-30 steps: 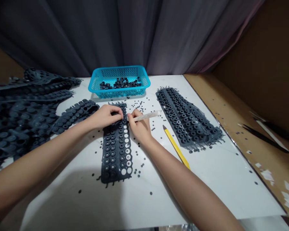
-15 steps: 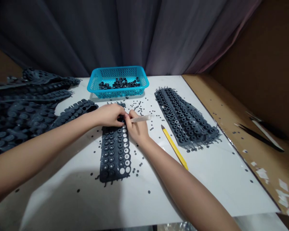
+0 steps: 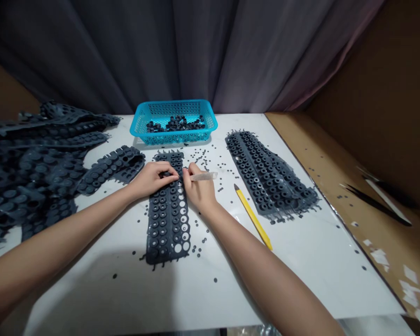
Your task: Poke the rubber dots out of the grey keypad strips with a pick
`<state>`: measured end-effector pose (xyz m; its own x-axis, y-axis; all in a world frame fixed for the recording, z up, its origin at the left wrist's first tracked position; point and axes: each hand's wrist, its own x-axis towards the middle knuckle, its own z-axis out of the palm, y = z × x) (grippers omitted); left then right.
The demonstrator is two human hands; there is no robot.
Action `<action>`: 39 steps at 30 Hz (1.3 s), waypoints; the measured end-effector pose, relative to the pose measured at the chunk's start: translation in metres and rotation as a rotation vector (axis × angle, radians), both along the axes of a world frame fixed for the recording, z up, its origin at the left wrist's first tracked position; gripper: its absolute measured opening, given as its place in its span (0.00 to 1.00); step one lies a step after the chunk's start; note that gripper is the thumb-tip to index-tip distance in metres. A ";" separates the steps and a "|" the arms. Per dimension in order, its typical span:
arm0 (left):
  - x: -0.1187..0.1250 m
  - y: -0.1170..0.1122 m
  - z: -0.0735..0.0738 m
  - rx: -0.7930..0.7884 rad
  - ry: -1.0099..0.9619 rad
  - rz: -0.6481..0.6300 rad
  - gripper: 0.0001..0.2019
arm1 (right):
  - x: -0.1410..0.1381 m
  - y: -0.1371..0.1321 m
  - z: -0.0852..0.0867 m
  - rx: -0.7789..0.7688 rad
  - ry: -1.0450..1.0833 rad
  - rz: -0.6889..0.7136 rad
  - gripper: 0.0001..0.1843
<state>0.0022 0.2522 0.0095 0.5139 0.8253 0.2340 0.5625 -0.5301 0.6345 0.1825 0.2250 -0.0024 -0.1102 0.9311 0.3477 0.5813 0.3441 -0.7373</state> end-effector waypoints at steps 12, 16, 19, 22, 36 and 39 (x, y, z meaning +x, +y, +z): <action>-0.003 -0.003 0.003 -0.196 -0.434 0.249 0.08 | 0.000 0.000 0.000 -0.006 0.009 0.005 0.16; -0.007 0.001 0.005 -0.393 -0.703 0.339 0.11 | -0.001 0.000 0.000 -0.010 0.034 0.012 0.16; -0.009 0.002 0.014 -0.573 -0.873 0.349 0.12 | 0.000 -0.001 0.001 -0.029 0.050 0.022 0.16; -0.009 0.000 0.024 -0.725 -0.986 0.336 0.09 | 0.002 -0.003 0.004 -0.054 0.098 0.037 0.16; -0.003 -0.038 0.047 -0.835 -0.876 0.223 0.12 | 0.006 -0.004 0.002 -0.193 0.393 0.003 0.18; -0.004 -0.047 0.054 -0.528 -0.624 0.239 0.12 | 0.006 -0.004 0.002 -0.203 0.396 0.011 0.18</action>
